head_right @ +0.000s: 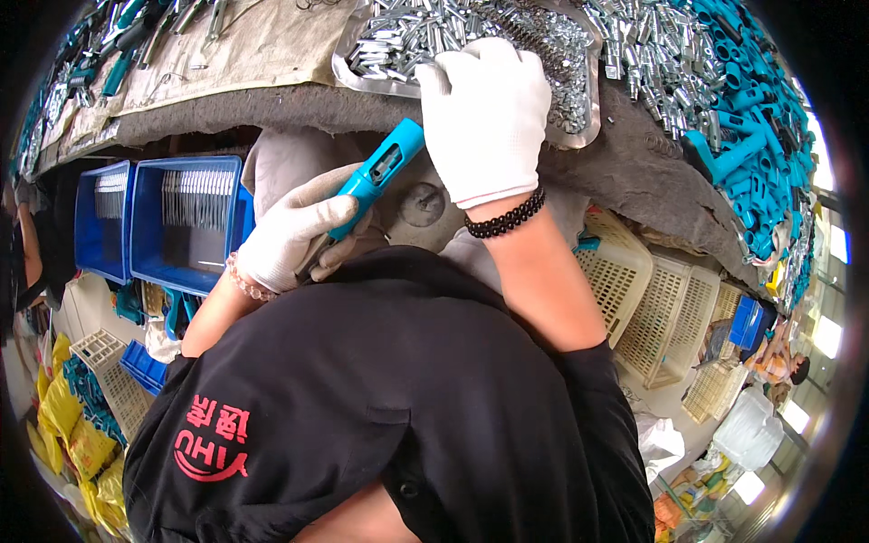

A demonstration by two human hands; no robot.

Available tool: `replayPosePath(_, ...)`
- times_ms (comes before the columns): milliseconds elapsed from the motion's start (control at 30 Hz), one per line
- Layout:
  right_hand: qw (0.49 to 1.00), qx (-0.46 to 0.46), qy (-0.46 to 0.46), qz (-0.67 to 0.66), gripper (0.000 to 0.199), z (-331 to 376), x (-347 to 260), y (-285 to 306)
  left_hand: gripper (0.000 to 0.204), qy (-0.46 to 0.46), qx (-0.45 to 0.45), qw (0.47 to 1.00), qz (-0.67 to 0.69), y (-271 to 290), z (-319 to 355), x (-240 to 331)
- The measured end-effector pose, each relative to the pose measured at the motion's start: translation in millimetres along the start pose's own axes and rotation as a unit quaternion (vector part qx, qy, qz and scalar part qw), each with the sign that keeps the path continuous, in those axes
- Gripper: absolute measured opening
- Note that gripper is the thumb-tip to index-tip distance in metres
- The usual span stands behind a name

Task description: Assemble metal handles with blue grips by fitting internal mechanisms and sliding on sleeves.

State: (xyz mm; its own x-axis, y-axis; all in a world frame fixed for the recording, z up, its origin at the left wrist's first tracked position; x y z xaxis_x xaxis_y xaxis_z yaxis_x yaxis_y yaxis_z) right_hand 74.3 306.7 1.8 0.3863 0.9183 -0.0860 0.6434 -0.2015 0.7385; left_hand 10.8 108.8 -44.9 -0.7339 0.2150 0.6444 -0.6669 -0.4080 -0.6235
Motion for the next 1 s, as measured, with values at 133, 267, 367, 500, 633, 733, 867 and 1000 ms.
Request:
replayPosePath(133,0.999,-0.019,0.020,-0.019,0.009,-5.4,-0.6,0.8,0.055,0.002,0.003,1.000,0.011,1.2,3.1,-1.4)
replayPosePath(267,0.986,0.003,0.039,-0.164,0.006,-1.8,-12.7,36.3,0.051,0.007,0.002,1.000,0.030,1.5,6.7,0.6)
replayPosePath(367,0.958,-0.129,0.066,-0.248,0.013,24.1,-25.6,40.9,0.045,0.011,0.017,0.999,0.033,3.9,10.3,0.1)
replayPosePath(500,0.963,-0.128,0.079,-0.225,0.017,36.9,-30.2,38.1,0.067,0.026,0.005,1.000,-0.015,6.9,8.5,-2.4)
replayPosePath(633,0.979,-0.121,0.143,-0.081,0.010,39.3,-48.7,47.3,0.068,0.024,0.035,0.998,-0.047,6.8,6.5,-5.4)
replayPosePath(733,0.979,-0.129,0.153,-0.050,0.009,42.8,-53.4,49.9,0.068,0.010,0.056,0.994,-0.089,-0.5,4.4,-1.2)
replayPosePath(867,0.962,-0.153,0.098,-0.205,0.015,47.0,-38.1,39.0,0.068,0.006,0.041,0.996,-0.075,-1.5,2.5,-5.8)
replayPosePath(1000,0.940,-0.185,0.110,-0.265,0.022,41.9,-30.7,46.4,0.061,0.030,-0.035,0.998,0.031,0.1,5.2,-12.6)
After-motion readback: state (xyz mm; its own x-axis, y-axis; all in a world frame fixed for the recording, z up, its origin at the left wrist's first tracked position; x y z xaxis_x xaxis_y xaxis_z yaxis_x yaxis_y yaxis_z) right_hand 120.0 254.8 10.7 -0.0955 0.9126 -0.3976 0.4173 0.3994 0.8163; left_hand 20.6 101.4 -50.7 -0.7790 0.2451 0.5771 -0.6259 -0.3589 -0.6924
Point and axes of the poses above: each hand's wrist, its own z-axis away from the middle knuckle, its own y-axis out of the back of the hand, x = y × z, the point moved 4 cm from there along -z, towards the middle knuckle, and after that the axes turned 6 degrees about z, right-handed, at the moved point
